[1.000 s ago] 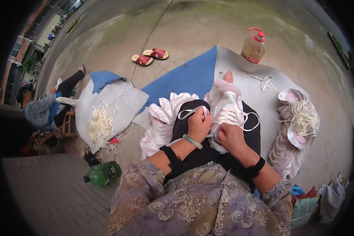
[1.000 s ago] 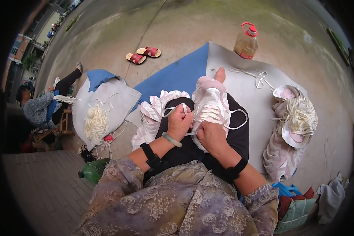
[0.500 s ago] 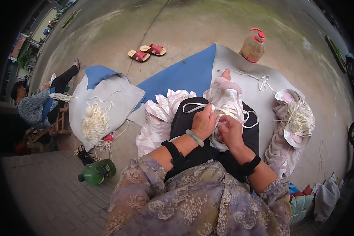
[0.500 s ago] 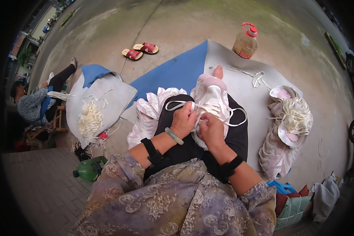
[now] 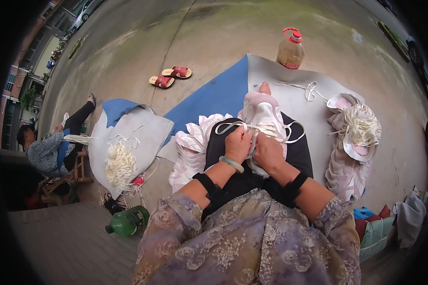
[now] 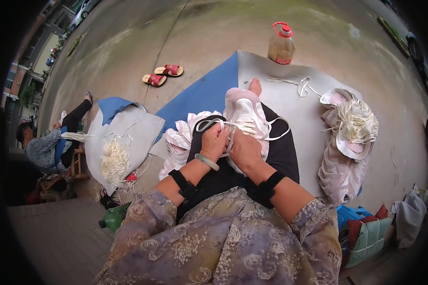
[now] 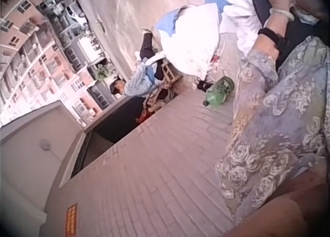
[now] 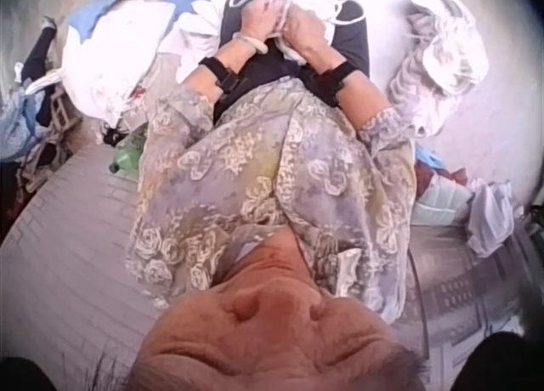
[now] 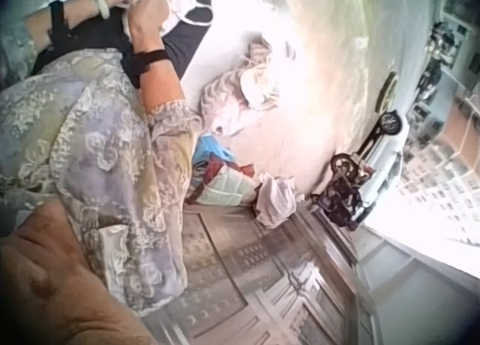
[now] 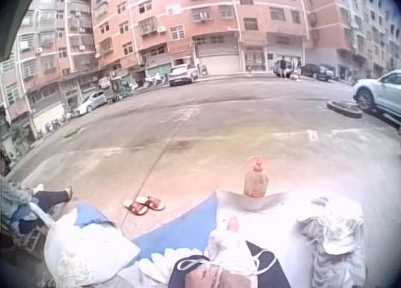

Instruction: The recorder is lacing a pair of white and pink sneakers while seated outdoors.

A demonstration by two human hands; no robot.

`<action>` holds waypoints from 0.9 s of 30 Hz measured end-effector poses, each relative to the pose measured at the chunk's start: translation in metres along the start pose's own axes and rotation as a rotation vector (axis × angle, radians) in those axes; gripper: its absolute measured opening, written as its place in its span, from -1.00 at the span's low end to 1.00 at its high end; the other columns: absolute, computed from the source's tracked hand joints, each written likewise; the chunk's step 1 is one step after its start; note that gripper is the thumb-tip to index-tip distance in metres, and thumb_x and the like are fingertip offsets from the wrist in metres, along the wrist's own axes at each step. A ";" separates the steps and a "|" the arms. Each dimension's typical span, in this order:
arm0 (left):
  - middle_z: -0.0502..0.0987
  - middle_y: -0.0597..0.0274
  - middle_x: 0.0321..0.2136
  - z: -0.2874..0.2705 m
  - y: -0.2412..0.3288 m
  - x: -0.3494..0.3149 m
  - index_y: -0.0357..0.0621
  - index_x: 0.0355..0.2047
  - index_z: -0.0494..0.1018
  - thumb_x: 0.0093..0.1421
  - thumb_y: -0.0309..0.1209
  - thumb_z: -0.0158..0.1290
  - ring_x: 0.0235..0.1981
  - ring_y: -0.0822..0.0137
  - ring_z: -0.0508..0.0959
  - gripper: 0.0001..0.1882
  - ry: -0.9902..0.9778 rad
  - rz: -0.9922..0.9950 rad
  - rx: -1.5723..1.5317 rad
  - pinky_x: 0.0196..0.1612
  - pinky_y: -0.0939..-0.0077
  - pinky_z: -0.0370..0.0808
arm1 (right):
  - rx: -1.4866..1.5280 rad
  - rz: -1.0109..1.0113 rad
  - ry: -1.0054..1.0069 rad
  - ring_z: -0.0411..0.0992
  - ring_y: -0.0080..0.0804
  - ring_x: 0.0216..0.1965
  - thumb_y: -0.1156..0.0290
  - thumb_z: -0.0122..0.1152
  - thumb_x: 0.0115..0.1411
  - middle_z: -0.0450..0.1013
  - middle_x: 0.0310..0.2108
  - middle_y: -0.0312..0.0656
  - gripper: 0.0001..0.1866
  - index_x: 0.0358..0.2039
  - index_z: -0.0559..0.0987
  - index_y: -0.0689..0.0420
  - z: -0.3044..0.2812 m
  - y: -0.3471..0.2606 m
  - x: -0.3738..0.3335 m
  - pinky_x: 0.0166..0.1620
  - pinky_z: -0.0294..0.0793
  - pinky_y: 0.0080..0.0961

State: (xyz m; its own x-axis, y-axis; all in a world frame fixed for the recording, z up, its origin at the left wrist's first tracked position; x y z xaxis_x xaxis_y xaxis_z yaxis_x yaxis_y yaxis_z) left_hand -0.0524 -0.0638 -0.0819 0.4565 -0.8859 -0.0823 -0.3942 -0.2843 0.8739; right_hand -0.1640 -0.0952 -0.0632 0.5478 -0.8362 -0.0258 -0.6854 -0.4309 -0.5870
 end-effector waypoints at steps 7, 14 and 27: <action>0.43 0.27 -0.66 -0.003 -0.006 -0.010 -0.22 -0.44 0.42 0.14 -0.32 -0.03 -0.78 0.56 0.37 -0.80 -0.077 -0.435 -0.563 -0.78 0.74 0.27 | -0.224 -0.144 -0.178 0.45 -0.10 -0.54 0.46 0.07 -0.10 0.44 -0.61 -0.03 -0.84 -0.45 0.37 0.19 -0.013 0.006 -0.031 -0.46 0.40 -0.24; 0.43 0.26 -0.64 0.000 0.004 -0.014 -0.19 -0.48 0.36 0.13 -0.33 -0.03 -0.75 0.55 0.39 -0.82 -0.051 -0.453 -0.471 -0.74 0.72 0.33 | 0.142 -0.126 0.160 0.43 -0.20 -0.64 0.41 0.00 0.09 0.41 -0.68 -0.09 -0.91 -0.42 0.41 0.15 -0.016 0.025 -0.033 -0.55 0.35 -0.29; 0.40 0.31 -0.69 0.001 -0.011 -0.004 -0.17 -0.50 0.35 0.06 -0.50 -0.02 -0.78 0.58 0.35 -0.96 -0.048 -0.419 -0.476 -0.78 0.73 0.28 | 1.029 0.423 -0.080 0.22 -0.63 -0.76 0.59 -0.05 0.08 0.28 -0.72 -0.29 -0.89 -0.38 0.44 0.18 0.014 0.016 -0.006 -0.74 0.21 -0.66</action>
State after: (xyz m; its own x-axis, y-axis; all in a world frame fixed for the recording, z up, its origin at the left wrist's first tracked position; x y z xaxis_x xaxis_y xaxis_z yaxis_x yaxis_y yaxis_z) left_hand -0.0510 -0.0574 -0.0916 0.4540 -0.7536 -0.4754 0.2132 -0.4261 0.8792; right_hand -0.1719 -0.0920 -0.0844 0.4192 -0.8088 -0.4125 -0.1202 0.4009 -0.9082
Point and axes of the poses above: each hand's wrist, its own x-axis towards the middle knuckle, its own z-axis out of the palm, y = z × x, the point moved 4 cm from there along x, towards the middle knuckle
